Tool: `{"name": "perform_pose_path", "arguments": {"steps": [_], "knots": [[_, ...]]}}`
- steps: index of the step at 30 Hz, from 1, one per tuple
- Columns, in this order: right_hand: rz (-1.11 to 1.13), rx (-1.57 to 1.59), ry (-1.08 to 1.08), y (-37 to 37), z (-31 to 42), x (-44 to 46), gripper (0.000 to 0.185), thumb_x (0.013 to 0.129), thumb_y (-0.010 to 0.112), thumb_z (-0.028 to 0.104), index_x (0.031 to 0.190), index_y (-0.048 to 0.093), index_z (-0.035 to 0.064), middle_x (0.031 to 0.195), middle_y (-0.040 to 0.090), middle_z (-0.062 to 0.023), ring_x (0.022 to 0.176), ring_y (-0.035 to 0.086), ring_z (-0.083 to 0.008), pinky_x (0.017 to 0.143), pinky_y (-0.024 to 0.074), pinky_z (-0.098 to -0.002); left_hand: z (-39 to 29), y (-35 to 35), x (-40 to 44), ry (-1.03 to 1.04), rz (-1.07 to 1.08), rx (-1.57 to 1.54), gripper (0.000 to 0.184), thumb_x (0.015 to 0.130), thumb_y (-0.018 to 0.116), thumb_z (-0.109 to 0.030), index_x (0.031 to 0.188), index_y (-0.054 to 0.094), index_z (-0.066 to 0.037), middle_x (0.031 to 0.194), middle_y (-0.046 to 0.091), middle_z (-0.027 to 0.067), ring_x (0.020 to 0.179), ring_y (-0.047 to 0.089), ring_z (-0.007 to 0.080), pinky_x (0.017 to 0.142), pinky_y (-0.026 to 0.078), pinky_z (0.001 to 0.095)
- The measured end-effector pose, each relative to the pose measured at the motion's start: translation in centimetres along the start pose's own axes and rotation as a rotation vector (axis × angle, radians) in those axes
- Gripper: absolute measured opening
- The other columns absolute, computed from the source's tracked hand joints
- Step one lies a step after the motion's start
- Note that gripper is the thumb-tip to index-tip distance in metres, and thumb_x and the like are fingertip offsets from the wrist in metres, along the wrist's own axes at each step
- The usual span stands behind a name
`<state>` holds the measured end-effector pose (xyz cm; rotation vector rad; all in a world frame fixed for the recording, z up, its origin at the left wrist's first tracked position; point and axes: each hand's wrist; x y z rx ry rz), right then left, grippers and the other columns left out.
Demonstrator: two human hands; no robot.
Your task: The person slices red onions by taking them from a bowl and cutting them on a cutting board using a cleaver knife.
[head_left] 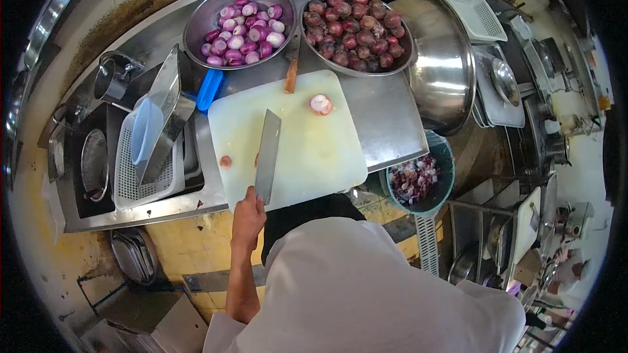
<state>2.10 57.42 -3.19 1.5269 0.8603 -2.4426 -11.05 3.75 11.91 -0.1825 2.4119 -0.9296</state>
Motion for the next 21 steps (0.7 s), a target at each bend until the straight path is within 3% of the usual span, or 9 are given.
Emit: {"name": "perform_pose_path", "arguments": {"steps": [8,12,14,15,16,17,18,19,21], "knots": [[0.07,-0.08,-0.117,-1.0,5.5,2.0,0.041,0.1,0.064,0.035,0.117,0.071,-0.0009,0.096,0.074,-0.0092,0.085,0.067,-0.0186,0.077,0.054,-0.0362,0.5,0.0,0.0,0.02,-0.02,0.001,0.014,0.101,0.054,-0.009,0.106,0.053,0.004,0.078,0.064,0.0333,0.081,0.065,0.0526,0.067,0.048,0.057],[0.085,-0.107,-0.415,-3.2,18.3,2.7,0.042,0.099,0.065,0.035,0.119,0.071,-0.0011,0.099,0.075,-0.0099,0.087,0.068,-0.0191,0.078,0.0542,-0.0371,1.0,-0.1,-0.4,0.028,-0.04,-0.036,0.011,0.1,0.056,-0.009,0.099,0.053,0.002,0.074,0.063,0.0312,0.075,0.065,0.0509,0.063,0.049,0.0544],[-0.06,0.115,-0.787,-4.1,28.6,2.9,0.033,0.094,0.074,0.029,0.11,0.075,0.0003,0.091,0.075,-0.0103,0.082,0.066,-0.0139,0.073,0.0535,-0.0347,1.0,0.0,-0.7,0.001,-0.048,-0.05,0.011,0.099,0.056,-0.008,0.098,0.053,0.002,0.073,0.063,0.0304,0.073,0.065,0.0501,0.061,0.048,0.0535],[-0.292,-0.102,-0.899,-5.3,34.7,1.8,0.025,0.091,0.076,0.023,0.104,0.075,0.002,0.089,0.075,-0.0121,0.079,0.069,-0.0171,0.071,0.054,-0.0353,1.0,0.1,-0.7,-0.016,-0.057,-0.1,0.011,0.099,0.057,-0.008,0.098,0.053,0.002,0.072,0.062,0.0296,0.071,0.065,0.0495,0.06,0.048,0.0537],[-0.407,-0.084,-1.253,-6.1,38.7,4.7,0.022,0.089,0.076,0.018,0.104,0.075,0.003,0.091,0.075,-0.0157,0.079,0.072,-0.0256,0.07,0.0547,-0.0376,1.0,0.2,-0.7,-0.036,-0.067,-0.151,0.011,0.099,0.057,-0.008,0.098,0.053,0.002,0.07,0.062,0.0289,0.069,0.064,0.0489,0.058,0.047,0.0538],[-0.514,-0.165,-1.283,-7.0,44.2,3.1,0.021,0.087,0.076,0.015,0.103,0.075,0.0026,0.095,0.074,-0.019,0.084,0.072,-0.0348,0.074,0.0554,-0.0417,1.4,0.6,-0.5,-0.035,-0.068,-0.151,0.011,0.099,0.057,-0.008,0.098,0.053,0.002,0.07,0.062,0.0289,0.069,0.064,0.0489,0.058,0.047,0.0538],[-0.774,-0.224,-1.435,-7.4,48.0,6.1,0.023,0.083,0.078,0.013,0.104,0.075,0.0031,0.101,0.073,-0.0213,0.087,0.071,-0.0382,0.077,0.0552,-0.0464,2.2,1.3,-0.1,0.012,-0.107,-0.114,0.011,0.099,0.056,-0.008,0.098,0.052,0.002,0.069,0.062,0.0285,0.068,0.064,0.0489,0.058,0.046,0.0541],[-0.75,-0.172,-1.468,-8.0,52.0,7.6,0.032,0.08,0.079,0.014,0.11,0.074,0.0037,0.106,0.07,-0.0242,0.097,0.068,-0.0408,0.083,0.0541,-0.0492,2.7,1.6,0.0,0.056,-0.149,-0.075,0.011,0.099,0.056,-0.008,0.098,0.052,0.002,0.068,0.061,0.0282,0.068,0.064,0.0489,0.057,0.045,0.0544],[-0.928,-0.422,-1.438,-8.7,57.9,10.4,0.047,0.079,0.08,0.016,0.123,0.066,0.006,0.106,0.068,-0.0245,0.105,0.064,-0.0425,0.089,0.0525,-0.0506,2.3,1.4,0.0,0.056,-0.151,-0.048,0.011,0.099,0.056,-0.008,0.099,0.052,0.002,0.069,0.061,0.0283,0.068,0.063,0.0494,0.058,0.045,0.0549]]}}
Point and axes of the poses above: each hand's wrist, its own x-axis towards the middle knuckle, its own y-axis out of the palm, z = x × y
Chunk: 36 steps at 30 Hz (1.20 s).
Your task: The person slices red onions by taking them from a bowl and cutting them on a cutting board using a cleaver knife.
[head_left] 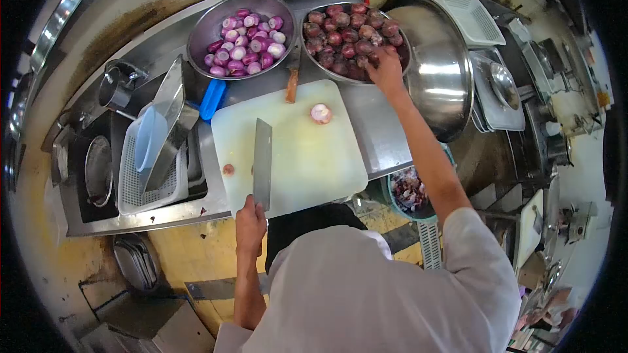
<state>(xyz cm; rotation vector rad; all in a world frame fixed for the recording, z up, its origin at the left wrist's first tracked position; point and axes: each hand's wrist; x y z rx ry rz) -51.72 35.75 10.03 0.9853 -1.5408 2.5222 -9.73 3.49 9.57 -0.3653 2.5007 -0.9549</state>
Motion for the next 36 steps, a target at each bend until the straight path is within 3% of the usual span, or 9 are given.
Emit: {"name": "perform_pose_path", "arguments": {"steps": [7,11,13,15,17,23,27,30,36], "knots": [[0.025,-0.412,0.06,6.9,-1.6,4.3,0.065,0.074,0.083,0.024,0.13,0.053,0.0125,0.107,0.068,-0.0229,0.108,0.063,-0.044,0.089,0.051,-0.0527,-3.0,-1.0,-2.2,-0.005,0.065,-0.066,0.013,0.099,0.058,-0.01,0.102,0.055,0.002,0.071,0.061,0.0303,0.071,0.062,0.0525,0.062,0.046,0.0571],[-0.022,-0.074,-0.028,3.0,0.1,4.0,0.056,0.078,0.084,0.026,0.126,0.059,0.0121,0.104,0.071,-0.0178,0.096,0.069,-0.0421,0.088,0.053,-0.0488,-1.5,-0.2,-2.3,0.081,0.096,-0.069,0.015,0.099,0.058,-0.012,0.105,0.058,0.003,0.077,0.062,0.0335,0.078,0.062,0.0545,0.065,0.047,0.0583],[-0.071,0.265,0.113,-0.5,3.2,1.8,0.047,0.079,0.085,0.027,0.118,0.065,0.0098,0.099,0.072,-0.0152,0.091,0.07,-0.0373,0.086,0.0552,-0.0436,-0.6,-0.2,-1.8,0.034,0.073,-0.084,0.015,0.099,0.058,-0.011,0.106,0.059,0.003,0.078,0.063,0.0337,0.078,0.062,0.0545,0.066,0.047,0.0581],[0.126,0.765,0.146,-2.8,7.4,-2.9,0.042,0.08,0.086,0.027,0.113,0.067,0.0075,0.094,0.071,-0.0139,0.086,0.07,-0.0302,0.083,0.0563,-0.0394,-0.4,-0.5,-1.2,-0.008,0.058,-0.093,0.016,0.099,0.058,-0.011,0.106,0.059,0.003,0.078,0.063,0.0339,0.078,0.062,0.0544,0.066,0.047,0.0579],[0.337,0.709,0.202,-4.5,13.0,-8.5,0.037,0.082,0.083,0.018,0.112,0.067,0.0063,0.095,0.07,-0.0126,0.086,0.069,-0.0232,0.082,0.0564,-0.0379,-0.7,-1.0,-0.6,-0.068,0.002,-0.046,0.017,0.099,0.058,-0.01,0.109,0.059,0.004,0.078,0.063,0.0333,0.079,0.064,0.0529,0.067,0.048,0.0576],[0.533,0.602,0.175,-2.8,17.8,-20.4,0.044,0.078,0.085,0.01,0.117,0.064,0.0043,0.109,0.065,-0.015,0.095,0.07,-0.0314,0.079,0.0612,-0.0387,-3.9,-2.4,-0.7,0.113,0.088,0.06,0.02,0.099,0.057,-0.009,0.113,0.06,0.005,0.076,0.065,0.0318,0.078,0.066,0.0516,0.068,0.05,0.0574],[0.492,0.573,0.209,-3.2,18.4,-21.1,0.046,0.075,0.088,0.01,0.114,0.065,0.0042,0.108,0.065,-0.0146,0.095,0.07,-0.0323,0.08,0.0614,-0.0407,-6.9,-3.2,-1.9,0.239,0.193,0.146,0.019,0.099,0.058,-0.011,0.112,0.059,0.003,0.073,0.065,0.0304,0.075,0.066,0.0513,0.069,0.051,0.0598],[0.51,0.565,0.243,-3.7,18.8,-20.7,0.047,0.072,0.088,0.012,0.113,0.066,0.0062,0.11,0.066,-0.0162,0.096,0.069,-0.039,0.082,0.0573,-0.0458,-8.5,-4.3,-3.0,0.245,0.282,0.239,0.019,0.099,0.056,-0.011,0.112,0.058,0.003,0.073,0.065,0.03,0.074,0.066,0.0508,0.069,0.051,0.0598],[0.489,0.557,0.246,-3.6,18.9,-21.0,0.045,0.071,0.088,0.011,0.109,0.066,0.0064,0.108,0.065,-0.0163,0.096,0.069,-0.0388,0.082,0.0574,-0.0469,-8.5,-5.4,-4.1,0.252,0.429,0.311,0.019,0.097,0.053,-0.008,0.11,0.056,0.006,0.075,0.065,0.0314,0.074,0.066,0.0511,0.069,0.052,0.0601]]}}
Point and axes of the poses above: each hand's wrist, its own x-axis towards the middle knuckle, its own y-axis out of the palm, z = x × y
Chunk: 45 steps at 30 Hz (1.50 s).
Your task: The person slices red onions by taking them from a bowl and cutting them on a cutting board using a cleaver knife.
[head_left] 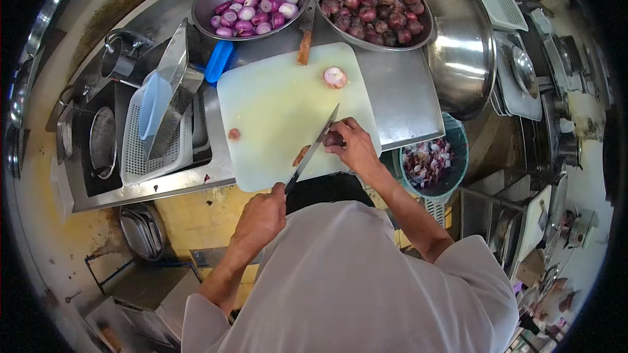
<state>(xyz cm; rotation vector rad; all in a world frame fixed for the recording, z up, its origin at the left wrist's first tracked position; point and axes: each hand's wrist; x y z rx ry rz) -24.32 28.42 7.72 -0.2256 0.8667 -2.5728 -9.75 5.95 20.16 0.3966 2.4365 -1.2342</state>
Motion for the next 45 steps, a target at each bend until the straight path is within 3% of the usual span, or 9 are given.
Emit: {"name": "perform_pose_path", "arguments": {"steps": [11,16,18,22,32,34,38,42,45], "knots": [[-0.025,-0.11,-0.078,-0.2,0.1,-1.0,0.049,0.067,0.089,0.006,0.109,0.062,0.0045,0.112,0.064,-0.0153,0.097,0.069,-0.0344,0.08,0.061,-0.0411,1.2,6.1,11.0,0.071,-0.137,0.046,0.014,0.095,0.055,-0.009,0.101,0.053,0.003,0.071,0.063,0.0305,0.073,0.065,0.0519,0.068,0.049,0.0609],[0.044,-0.187,0.045,-0.5,-1.2,-1.8,0.048,0.064,0.085,0.006,0.104,0.059,0.0048,0.111,0.063,-0.0169,0.1,0.065,-0.0372,0.082,0.0573,-0.0421,4.2,4.9,9.0,0.088,-0.131,0.037,0.022,0.095,0.056,-0.011,0.113,0.058,0.001,0.078,0.067,0.0288,0.076,0.066,0.0515,0.071,0.053,0.0598],[-0.077,0.27,0.123,-0.8,-1.0,-1.5,0.048,0.067,0.081,0.004,0.11,0.06,0.0048,0.109,0.062,-0.0162,0.1,0.065,-0.0335,0.083,0.0563,-0.0405,5.2,4.3,7.6,0.083,-0.166,0.006,0.02,0.095,0.057,-0.011,0.111,0.058,0.001,0.078,0.067,0.0288,0.077,0.067,0.0513,0.071,0.053,0.0598],[-0.127,0.297,-0.026,-0.6,-2.0,-1.0,0.049,0.072,0.077,-0.004,0.118,0.062,0.0049,0.111,0.061,-0.0126,0.107,0.067,-0.0265,0.087,0.0617,-0.0365,5.4,4.3,6.6,0.021,-0.193,0.014,0.018,0.095,0.059,-0.01,0.109,0.058,0.001,0.075,0.066,0.0296,0.076,0.067,0.0507,0.07,0.053,0.0591],[-0.069,0.065,-0.001,-1.0,-1.5,-1.4,0.042,0.076,0.08,-0.006,0.113,0.062,0.0003,0.113,0.06,-0.0154,0.098,0.07,-0.0305,0.081,0.0654,-0.0361,-1.6,0.3,2.7,0.025,-0.058,-0.033,0.014,0.1,0.056,-0.011,0.102,0.055,0.003,0.071,0.062,0.0313,0.073,0.064,0.0531,0.066,0.048,0.0602],[-0.089,0.055,0.017,-0.9,-1.4,-1.5,0.04,0.073,0.081,-0.004,0.109,0.064,0.0028,0.108,0.062,-0.0183,0.096,0.066,-0.0386,0.083,0.0566,-0.0452,-1.8,0.1,1.8,0.02,-0.027,-0.011,0.014,0.1,0.055,-0.011,0.102,0.055,0.002,0.071,0.062,0.0317,0.073,0.064,0.0536,0.066,0.048,0.0608],[-0.093,0.05,0.015,-0.6,-1.6,-1.6,0.04,0.072,0.082,-0.003,0.108,0.064,0.0035,0.106,0.061,-0.0188,0.098,0.064,-0.0391,0.084,0.0539,-0.0473,-2.3,0.4,1.5,-0.039,0.033,0.084,0.014,0.101,0.053,-0.013,0.105,0.053,0.001,0.071,0.062,0.0331,0.073,0.064,0.0543,0.068,0.049,0.0622],[-0.085,-0.012,-0.031,-0.9,-1.5,-1.6,0.043,0.073,0.081,-0.008,0.111,0.063,0.0004,0.107,0.061,-0.0157,0.094,0.07,-0.0298,0.079,0.0626,-0.0373,-2.2,2.7,4.9,-0.009,0.067,0.053,0.019,0.091,0.053,-0.003,0.108,0.054,0.006,0.076,0.066,0.0316,0.076,0.066,0.0534,0.068,0.051,0.0604],[-0.105,-0.011,-0.057,-0.6,-1.5,-2.1,0.042,0.07,0.082,-0.008,0.107,0.062,0.0008,0.106,0.062,-0.0156,0.092,0.07,-0.0305,0.076,0.0604,-0.0388,-0.3,6.7,9.6,0.098,-0.057,0.061,0.016,0.098,0.055,-0.012,0.106,0.052,0.001,0.072,0.063,0.0328,0.074,0.065,0.0533,0.069,0.052,0.0614]]}}
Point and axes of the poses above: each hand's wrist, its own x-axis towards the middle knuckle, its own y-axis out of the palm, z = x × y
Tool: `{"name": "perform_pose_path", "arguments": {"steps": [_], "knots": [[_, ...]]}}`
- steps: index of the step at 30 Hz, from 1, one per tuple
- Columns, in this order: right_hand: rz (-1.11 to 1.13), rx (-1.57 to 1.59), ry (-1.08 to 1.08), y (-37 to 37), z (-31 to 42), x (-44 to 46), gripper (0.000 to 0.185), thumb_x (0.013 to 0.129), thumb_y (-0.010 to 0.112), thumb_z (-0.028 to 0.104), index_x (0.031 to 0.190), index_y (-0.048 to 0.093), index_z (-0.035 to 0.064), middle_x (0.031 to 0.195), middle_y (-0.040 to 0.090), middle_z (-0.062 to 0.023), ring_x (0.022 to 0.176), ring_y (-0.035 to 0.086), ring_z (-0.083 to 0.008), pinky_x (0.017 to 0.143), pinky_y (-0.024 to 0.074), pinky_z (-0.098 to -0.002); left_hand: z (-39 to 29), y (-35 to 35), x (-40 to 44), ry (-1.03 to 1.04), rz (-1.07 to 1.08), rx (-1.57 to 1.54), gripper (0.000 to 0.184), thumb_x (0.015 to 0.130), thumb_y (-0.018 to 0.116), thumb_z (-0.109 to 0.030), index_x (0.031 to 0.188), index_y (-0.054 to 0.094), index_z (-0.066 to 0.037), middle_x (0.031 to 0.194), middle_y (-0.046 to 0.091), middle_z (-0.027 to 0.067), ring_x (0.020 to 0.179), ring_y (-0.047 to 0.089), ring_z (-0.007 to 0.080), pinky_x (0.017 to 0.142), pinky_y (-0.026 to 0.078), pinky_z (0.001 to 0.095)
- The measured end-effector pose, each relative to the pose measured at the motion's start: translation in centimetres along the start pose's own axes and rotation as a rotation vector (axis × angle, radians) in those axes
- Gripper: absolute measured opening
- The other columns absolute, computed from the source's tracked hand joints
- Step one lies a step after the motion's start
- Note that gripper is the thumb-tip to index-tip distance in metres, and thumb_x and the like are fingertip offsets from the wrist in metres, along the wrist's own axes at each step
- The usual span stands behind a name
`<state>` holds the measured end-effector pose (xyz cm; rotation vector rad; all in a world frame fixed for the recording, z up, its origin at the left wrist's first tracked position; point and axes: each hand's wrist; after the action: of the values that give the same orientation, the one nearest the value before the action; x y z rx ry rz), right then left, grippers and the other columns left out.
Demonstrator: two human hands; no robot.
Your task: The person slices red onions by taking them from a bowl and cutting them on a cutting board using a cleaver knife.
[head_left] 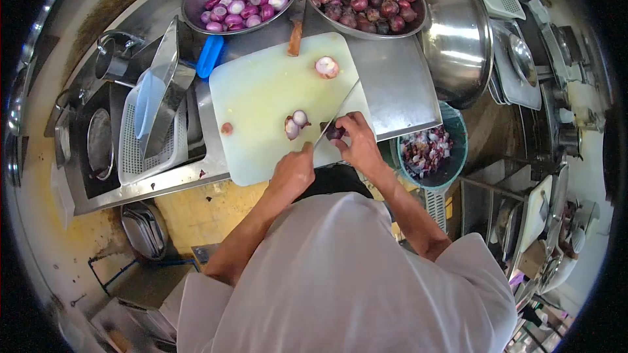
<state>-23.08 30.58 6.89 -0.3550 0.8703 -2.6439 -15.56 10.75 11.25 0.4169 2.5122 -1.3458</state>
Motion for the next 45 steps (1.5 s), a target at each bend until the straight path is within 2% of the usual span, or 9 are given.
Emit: {"name": "perform_pose_path", "arguments": {"steps": [6,16,24,26,32,34,36,38,45], "knots": [[-0.074,-0.012,0.019,-0.8,-1.2,-1.5,0.045,0.065,0.084,0.001,0.102,0.059,0.0046,0.105,0.063,-0.0163,0.093,0.065,-0.0378,0.079,0.0546,-0.0459,2.9,-1.0,0.3,0.079,-0.103,-0.065,0.013,0.091,0.057,-0.006,0.102,0.056,0.002,0.077,0.066,0.0288,0.074,0.067,0.0493,0.067,0.053,0.0571],[-0.304,-0.135,-0.006,1.9,-3.7,8.4,0.042,0.068,0.083,0.004,0.103,0.061,0.0059,0.108,0.063,-0.0187,0.102,0.058,-0.0436,0.089,0.0493,-0.0506,9.5,-2.4,-5.5,-0.255,-0.297,-0.223,0.014,0.098,0.058,-0.011,0.098,0.055,0.003,0.074,0.062,0.0302,0.074,0.064,0.0509,0.062,0.047,0.0555],[-0.688,-0.329,-0.167,-9.7,-6.4,19.9,0.033,0.071,0.082,0.01,0.101,0.069,0.0043,0.104,0.069,-0.0194,0.103,0.064,-0.0407,0.09,0.0517,-0.0507,5.8,-2.1,-5.9,-0.336,-0.261,-0.318,0.013,0.099,0.058,-0.009,0.095,0.053,0.002,0.071,0.061,0.0291,0.07,0.063,0.0503,0.06,0.046,0.0554],[-0.603,-0.492,0.114,-12.2,-10.3,25.0,0.038,0.072,0.083,0.02,0.104,0.07,0.0051,0.107,0.07,-0.0197,0.104,0.066,-0.0419,0.091,0.053,-0.0498,6.5,-0.8,-5.7,-0.295,-0.33,-0.275,0.012,0.099,0.058,-0.009,0.098,0.055,0.002,0.07,0.061,0.0283,0.069,0.063,0.0495,0.06,0.046,0.0552],[-0.316,-0.456,0.213,-14.0,-15.7,29.3,0.059,0.065,0.092,0.038,0.109,0.068,0.0075,0.104,0.073,-0.0235,0.103,0.069,-0.0444,0.09,0.056,-0.0482,6.1,-1.1,-5.6,-0.342,-0.317,-0.258,0.014,0.098,0.058,-0.009,0.101,0.056,0.004,0.072,0.064,0.0288,0.073,0.065,0.0499,0.063,0.049,0.0564],[-0.344,-0.505,0.139,-14.1,-15.0,28.6,0.06,0.067,0.092,0.035,0.112,0.067,0.0049,0.101,0.075,-0.0187,0.095,0.073,-0.0374,0.086,0.0572,-0.043,5.8,-1.3,-5.7,-0.306,-0.32,-0.274,0.014,0.098,0.058,-0.009,0.101,0.056,0.005,0.075,0.065,0.0304,0.075,0.066,0.051,0.065,0.051,0.0575],[-0.411,0.07,0.151,-14.5,-12.0,26.1,0.051,0.071,0.091,0.03,0.11,0.069,0.0057,0.098,0.076,-0.0121,0.088,0.072,-0.0249,0.085,0.0575,-0.0392,6.1,-1.2,-5.6,-0.308,-0.318,-0.274,0.014,0.098,0.058,-0.009,0.102,0.056,0.005,0.076,0.065,0.031,0.076,0.066,0.0514,0.066,0.051,0.058],[-0.374,0.165,-0.003,-13.9,-10.1,23.0,0.047,0.073,0.091,0.027,0.108,0.068,0.0046,0.094,0.074,-0.0084,0.084,0.068,-0.0156,0.08,0.0573,-0.0341,6.2,-1.3,-5.4,-0.3,-0.316,-0.273,0.015,0.098,0.057,-0.008,0.104,0.056,0.005,0.077,0.065,0.0317,0.076,0.066,0.0518,0.066,0.051,0.0585],[0.141,0.221,0.023,-3.0,1.1,5.6,0.041,0.075,0.085,0.008,0.111,0.065,0.0052,0.105,0.068,-0.0106,0.09,0.071,-0.0206,0.077,0.0603,-0.0346,6.3,-1.4,-4.4,-0.221,-0.344,-0.216,0.011,0.096,0.058,-0.005,0.101,0.054,0.005,0.079,0.065,0.0325,0.077,0.065,0.0524,0.066,0.051,0.0584]]}}
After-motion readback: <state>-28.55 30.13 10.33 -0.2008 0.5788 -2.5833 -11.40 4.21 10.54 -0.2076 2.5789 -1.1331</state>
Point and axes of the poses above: each hand's wrist, its own x-axis towards the middle knuckle, its own y-axis out of the palm, z = x × y
